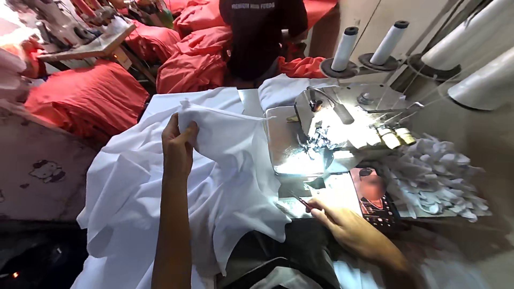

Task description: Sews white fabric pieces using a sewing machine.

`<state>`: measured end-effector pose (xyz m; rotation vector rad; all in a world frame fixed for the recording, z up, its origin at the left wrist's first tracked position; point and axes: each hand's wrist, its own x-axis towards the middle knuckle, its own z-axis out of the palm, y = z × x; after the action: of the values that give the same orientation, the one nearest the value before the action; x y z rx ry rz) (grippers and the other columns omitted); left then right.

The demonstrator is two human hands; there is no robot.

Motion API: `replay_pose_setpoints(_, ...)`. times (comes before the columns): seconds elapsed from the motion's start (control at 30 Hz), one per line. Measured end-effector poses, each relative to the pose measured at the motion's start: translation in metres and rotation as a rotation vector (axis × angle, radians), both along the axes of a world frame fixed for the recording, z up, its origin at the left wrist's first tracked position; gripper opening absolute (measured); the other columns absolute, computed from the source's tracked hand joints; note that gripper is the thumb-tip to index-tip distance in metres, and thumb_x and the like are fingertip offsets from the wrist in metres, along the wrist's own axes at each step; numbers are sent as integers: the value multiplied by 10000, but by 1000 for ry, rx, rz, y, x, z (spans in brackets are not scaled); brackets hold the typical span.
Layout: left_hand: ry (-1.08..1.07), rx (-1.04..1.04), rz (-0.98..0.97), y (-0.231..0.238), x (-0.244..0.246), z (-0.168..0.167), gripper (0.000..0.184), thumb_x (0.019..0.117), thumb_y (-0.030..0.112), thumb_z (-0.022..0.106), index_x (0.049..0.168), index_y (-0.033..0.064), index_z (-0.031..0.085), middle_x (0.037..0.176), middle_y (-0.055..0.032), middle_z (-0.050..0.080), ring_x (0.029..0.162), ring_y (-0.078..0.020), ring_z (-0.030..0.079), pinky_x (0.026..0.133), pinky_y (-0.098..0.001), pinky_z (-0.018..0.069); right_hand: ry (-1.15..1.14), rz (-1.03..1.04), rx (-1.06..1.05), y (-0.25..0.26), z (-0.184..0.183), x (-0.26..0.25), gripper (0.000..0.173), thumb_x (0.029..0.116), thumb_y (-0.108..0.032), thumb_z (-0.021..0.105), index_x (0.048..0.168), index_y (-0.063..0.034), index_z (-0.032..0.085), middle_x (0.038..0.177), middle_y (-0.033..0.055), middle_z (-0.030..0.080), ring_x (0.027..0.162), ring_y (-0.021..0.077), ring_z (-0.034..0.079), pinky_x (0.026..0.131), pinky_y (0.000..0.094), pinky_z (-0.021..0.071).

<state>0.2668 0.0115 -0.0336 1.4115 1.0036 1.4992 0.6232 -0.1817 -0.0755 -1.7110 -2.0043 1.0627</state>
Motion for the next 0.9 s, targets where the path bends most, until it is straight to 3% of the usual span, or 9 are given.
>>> replay_pose_setpoints(0.07, 4, -14, -14, 2, 0, 2, 365, 1039, 135, 505, 1402, 163, 514, 1203, 27, 669, 1010, -66, 678, 885, -302, 584, -156, -94, 56, -11, -10, -4, 378, 1083, -380, 402, 1241, -153, 660, 888, 63, 688, 794, 248, 683, 703, 504, 547)
replay_pose_setpoints(0.13, -6, -11, -39, 3, 2, 4, 374, 1041, 120, 514, 1412, 173, 502, 1220, 20, 666, 1025, -78, 681, 888, -308, 588, -288, -214, 195, -15, -25, -12, 306, 1051, -316, 503, 1227, -120, 659, 867, 97, 700, 742, 301, 699, 643, 524, 559)
replay_pose_setpoints(0.23, -40, 29, -75, 4, 6, 4, 363, 1037, 92, 532, 1385, 192, 504, 1193, 34, 673, 1010, -73, 687, 878, -294, 592, -437, -348, 329, -13, -40, -23, 315, 985, -264, 629, 1233, -71, 649, 1000, 166, 690, 734, 354, 704, 585, 528, 568)
replay_pose_setpoints(0.37, -46, 100, -97, 2, 7, 1, 437, 1028, 59, 540, 1431, 212, 470, 1236, 41, 667, 1047, -79, 681, 909, -306, 586, -524, -429, 487, -11, -40, -30, 428, 972, -356, 610, 1232, -22, 677, 1061, 236, 685, 758, 409, 699, 571, 536, 557)
replay_pose_setpoints(0.47, -25, 152, -141, 0, 3, 1, 534, 1023, 29, 529, 1511, 204, 403, 1324, 49, 622, 1137, -74, 644, 982, -317, 556, -416, -460, 601, -5, -32, -36, 412, 983, -358, 557, 1188, -33, 706, 966, 162, 720, 711, 330, 701, 577, 499, 558)
replay_pose_setpoints(0.57, -56, 183, -206, -2, -1, 2, 493, 1008, 10, 540, 1457, 198, 461, 1288, 61, 636, 1134, -67, 637, 995, -308, 546, -145, -445, 612, 5, -27, -53, 346, 992, -343, 576, 1164, -86, 730, 982, 56, 734, 749, 178, 688, 666, 394, 583)
replay_pose_setpoints(0.63, -71, 199, -227, -2, -2, 1, 463, 994, 8, 556, 1413, 196, 498, 1255, 72, 650, 1115, -59, 641, 981, -297, 550, -64, -458, 619, 14, -29, -71, 320, 989, -320, 590, 1129, -80, 748, 998, 58, 755, 829, 179, 727, 730, 391, 604)
replay_pose_setpoints(0.77, -96, 217, -258, -5, -5, 4, 419, 993, 48, 586, 1368, 230, 541, 1210, 99, 672, 1071, -39, 657, 949, -272, 563, -44, -506, 613, 26, -43, -106, 296, 980, -317, 610, 1033, -69, 762, 899, 74, 743, 739, 210, 718, 635, 423, 589)
replay_pose_setpoints(0.9, -103, 250, -254, -6, -12, 8, 333, 1000, 106, 608, 1298, 255, 600, 1156, 122, 694, 1027, -20, 666, 918, -250, 569, -62, -556, 616, 31, -56, -123, 308, 949, -342, 666, 1029, -61, 766, 885, 77, 753, 742, 232, 731, 629, 461, 592)
